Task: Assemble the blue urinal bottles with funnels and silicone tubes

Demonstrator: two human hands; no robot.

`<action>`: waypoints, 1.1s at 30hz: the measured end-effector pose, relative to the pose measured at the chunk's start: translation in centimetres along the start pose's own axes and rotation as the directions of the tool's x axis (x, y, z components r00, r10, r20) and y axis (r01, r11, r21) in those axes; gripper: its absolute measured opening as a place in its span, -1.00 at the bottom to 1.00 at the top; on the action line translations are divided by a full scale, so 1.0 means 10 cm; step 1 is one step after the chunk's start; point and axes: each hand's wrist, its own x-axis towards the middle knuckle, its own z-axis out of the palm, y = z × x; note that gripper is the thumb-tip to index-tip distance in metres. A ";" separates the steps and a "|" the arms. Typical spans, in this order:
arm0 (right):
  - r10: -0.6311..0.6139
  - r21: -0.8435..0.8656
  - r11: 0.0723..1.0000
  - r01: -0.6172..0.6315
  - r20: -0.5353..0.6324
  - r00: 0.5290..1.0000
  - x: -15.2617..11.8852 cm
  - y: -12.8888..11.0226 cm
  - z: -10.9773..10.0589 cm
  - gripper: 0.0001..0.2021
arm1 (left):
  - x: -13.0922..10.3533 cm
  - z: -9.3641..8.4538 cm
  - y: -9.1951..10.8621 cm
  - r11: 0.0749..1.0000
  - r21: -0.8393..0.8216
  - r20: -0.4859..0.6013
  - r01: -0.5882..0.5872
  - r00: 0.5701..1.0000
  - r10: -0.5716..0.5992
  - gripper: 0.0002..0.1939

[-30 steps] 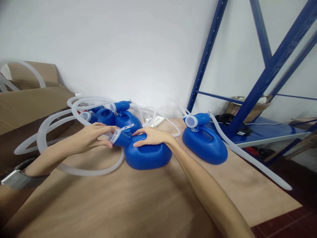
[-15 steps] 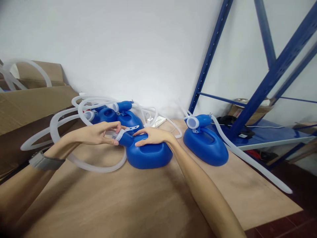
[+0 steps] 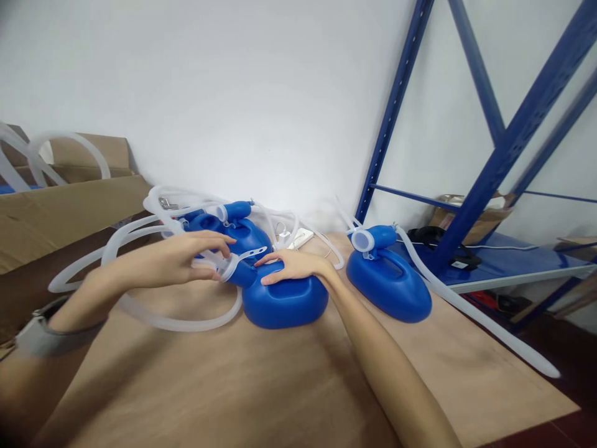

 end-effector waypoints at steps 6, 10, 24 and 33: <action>-0.018 -0.022 1.000 0.018 -0.006 1.000 -0.03 -0.05 -0.01 -0.36 | -0.28 -0.08 -0.18 0.970 -0.157 0.175 0.184 0.972 -0.156 -0.65; 0.021 -0.020 1.000 -0.021 -0.008 1.000 -0.04 -0.06 0.00 -0.33 | -0.14 0.17 -0.30 0.888 -0.323 0.107 0.327 0.945 -0.309 -0.46; -0.006 -0.016 1.000 0.006 -0.020 1.000 -0.03 -0.06 0.06 -0.31 | 0.46 0.94 0.03 0.113 -0.987 0.004 0.115 0.718 -0.696 -0.67; -0.011 0.033 0.999 0.011 -0.006 1.000 -0.04 -0.11 0.10 -0.28 | 0.50 1.00 0.09 0.344 -0.933 -0.184 0.108 0.678 -0.712 -0.79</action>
